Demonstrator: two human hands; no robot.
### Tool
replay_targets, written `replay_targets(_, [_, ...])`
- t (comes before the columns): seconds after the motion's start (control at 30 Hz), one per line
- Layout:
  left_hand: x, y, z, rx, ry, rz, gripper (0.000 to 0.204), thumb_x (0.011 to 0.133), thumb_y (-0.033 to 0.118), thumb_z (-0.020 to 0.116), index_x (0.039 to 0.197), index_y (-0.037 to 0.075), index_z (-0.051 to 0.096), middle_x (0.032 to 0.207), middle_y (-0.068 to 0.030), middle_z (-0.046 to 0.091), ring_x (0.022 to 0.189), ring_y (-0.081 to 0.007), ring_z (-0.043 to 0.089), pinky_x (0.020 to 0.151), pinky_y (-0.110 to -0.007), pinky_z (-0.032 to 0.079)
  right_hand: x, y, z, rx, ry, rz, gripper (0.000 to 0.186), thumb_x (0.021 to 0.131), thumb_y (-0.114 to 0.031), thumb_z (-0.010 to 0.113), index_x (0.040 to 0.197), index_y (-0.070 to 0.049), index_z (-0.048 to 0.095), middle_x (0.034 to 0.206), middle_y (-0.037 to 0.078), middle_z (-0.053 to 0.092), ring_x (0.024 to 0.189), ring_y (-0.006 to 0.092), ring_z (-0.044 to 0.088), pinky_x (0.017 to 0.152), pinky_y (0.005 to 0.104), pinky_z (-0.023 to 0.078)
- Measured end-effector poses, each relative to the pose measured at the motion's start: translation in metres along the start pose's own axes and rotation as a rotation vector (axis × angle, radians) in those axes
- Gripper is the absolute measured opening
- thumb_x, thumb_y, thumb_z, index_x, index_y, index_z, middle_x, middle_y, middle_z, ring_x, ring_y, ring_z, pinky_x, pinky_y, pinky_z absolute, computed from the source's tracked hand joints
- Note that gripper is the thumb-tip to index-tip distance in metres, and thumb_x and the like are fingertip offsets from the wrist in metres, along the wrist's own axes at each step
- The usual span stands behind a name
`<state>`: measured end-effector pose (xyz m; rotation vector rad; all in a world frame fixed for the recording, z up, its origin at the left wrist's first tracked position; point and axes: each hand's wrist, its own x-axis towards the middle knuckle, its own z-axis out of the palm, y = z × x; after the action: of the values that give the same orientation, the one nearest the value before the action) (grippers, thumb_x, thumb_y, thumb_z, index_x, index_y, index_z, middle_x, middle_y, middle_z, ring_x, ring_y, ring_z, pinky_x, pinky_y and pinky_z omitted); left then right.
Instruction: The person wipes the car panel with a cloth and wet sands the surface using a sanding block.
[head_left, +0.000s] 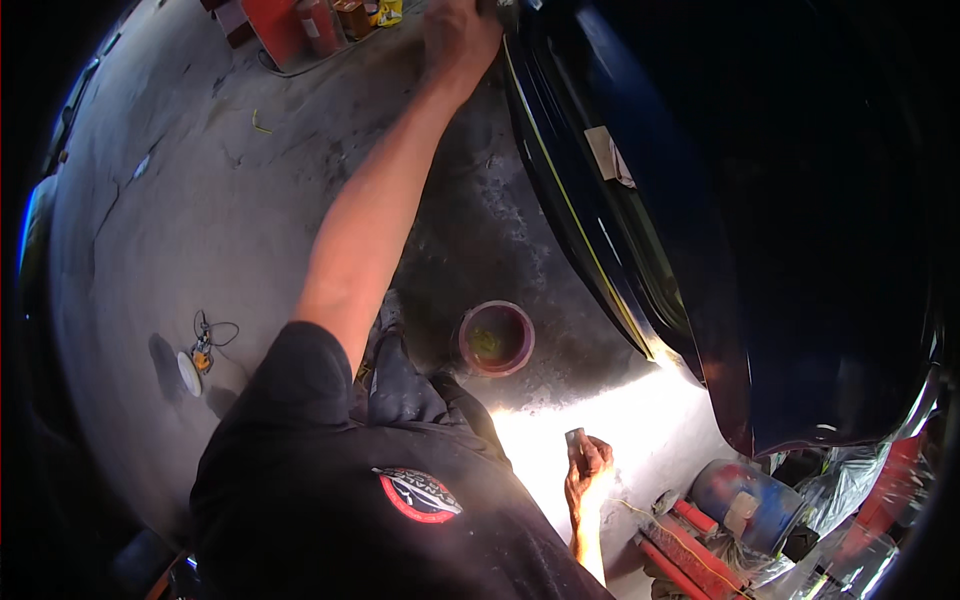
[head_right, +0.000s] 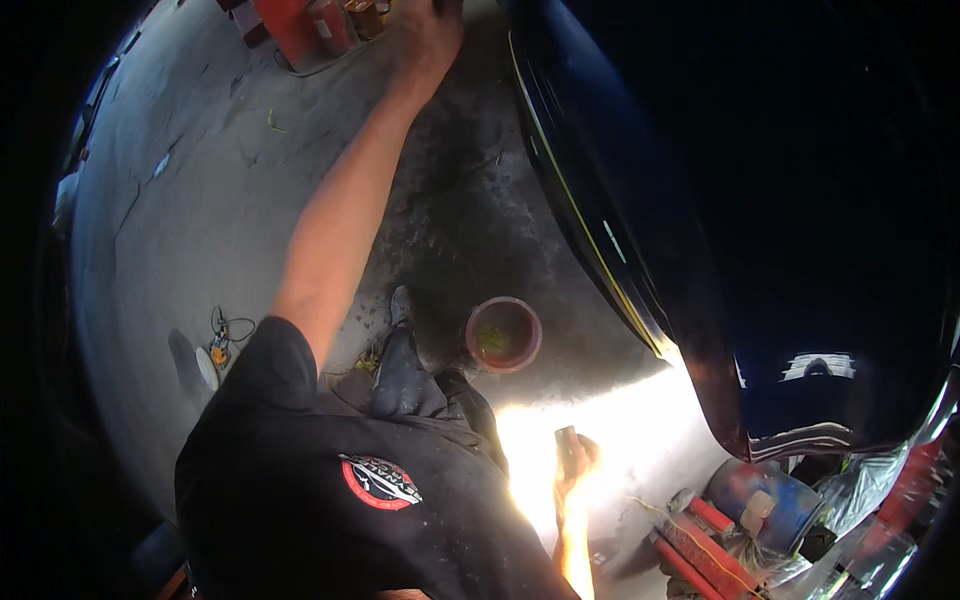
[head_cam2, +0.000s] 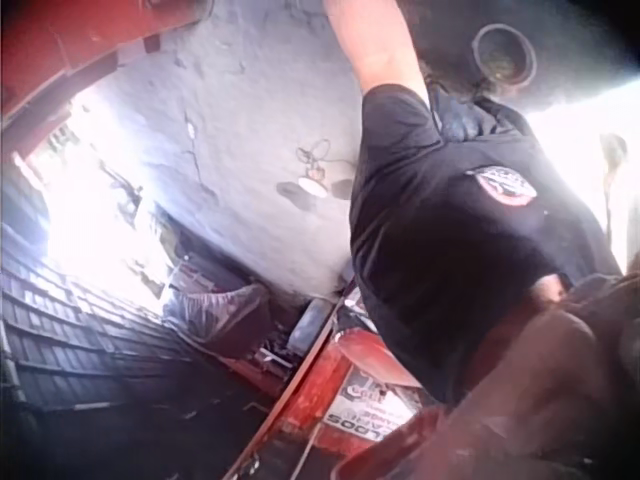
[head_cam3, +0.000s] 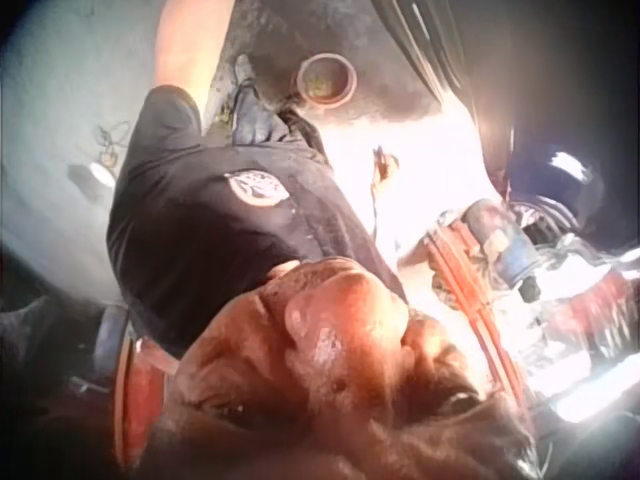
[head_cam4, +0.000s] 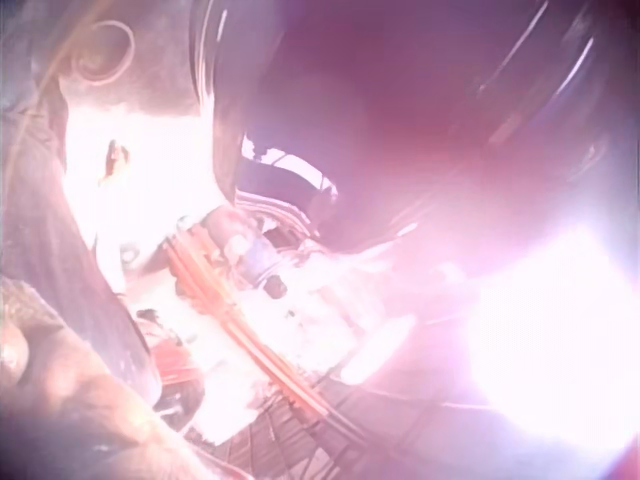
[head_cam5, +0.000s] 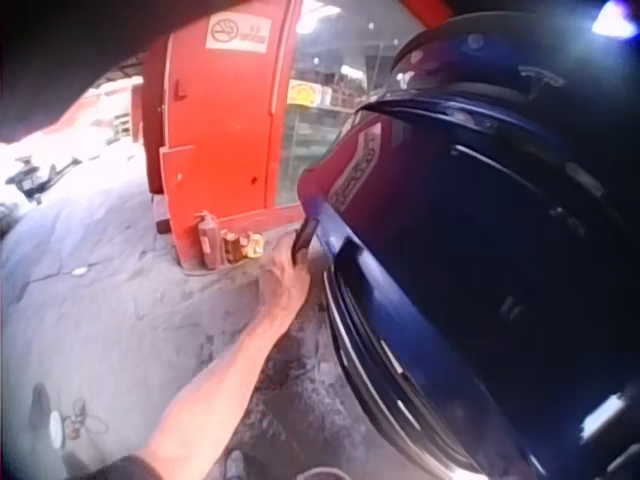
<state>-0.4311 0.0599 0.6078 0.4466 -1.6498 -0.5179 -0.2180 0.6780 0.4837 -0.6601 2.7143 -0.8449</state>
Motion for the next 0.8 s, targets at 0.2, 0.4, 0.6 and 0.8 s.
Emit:
replay_targets(0.2, [-0.054,0.051,0.019,0.050,-0.197,0.149,0.038,0.087,0.002,0.071,0.124,0.000,0.069,0.119,-0.0273,0.071,0.110,-0.0451,0.068,0.093,-0.051,0.056,-0.012,-0.006,-0.009,0.068,0.017,-0.002,0.038,0.097,-0.002,0.078,0.134,-0.010,0.077,0.117,0.017,0.070,0.105,0.0268,0.069,0.089,0.0377,0.058])
replay_targets(0.4, [-0.185,0.198,-0.046,-0.180,-0.272,0.355,0.045,0.082,-0.002,0.072,0.126,-0.006,0.073,0.120,-0.0211,0.075,0.111,-0.0349,0.073,0.097,-0.044,0.063,0.009,-0.036,-0.029,0.045,-0.002,-0.045,0.037,0.095,-0.001,0.080,0.131,-0.008,0.078,0.115,0.017,0.072,0.102,0.0279,0.072,0.089,0.0378,0.060])
replay_targets(0.6, [-0.315,0.199,-0.099,-0.570,-0.629,0.040,0.032,0.093,0.004,0.067,0.124,-0.003,0.072,0.121,-0.0171,0.074,0.112,-0.0333,0.072,0.095,-0.043,0.064,0.041,-0.059,-0.117,-0.067,-0.445,-0.084,0.031,0.084,0.001,0.085,0.115,-0.005,0.083,0.108,0.016,0.078,0.096,0.0258,0.076,0.085,0.0344,0.060])
replay_targets(0.8, [-0.479,0.005,-0.235,0.091,-1.104,-0.409,0.034,0.090,0.002,0.064,0.123,0.004,0.070,0.121,-0.0173,0.072,0.116,-0.0371,0.067,0.096,-0.047,0.059,0.129,-0.149,-0.159,-0.295,-0.089,-0.408,0.048,0.082,0.009,0.083,0.125,-0.011,0.080,0.127,0.014,0.073,0.103,0.0284,0.074,0.088,0.0375,0.061])
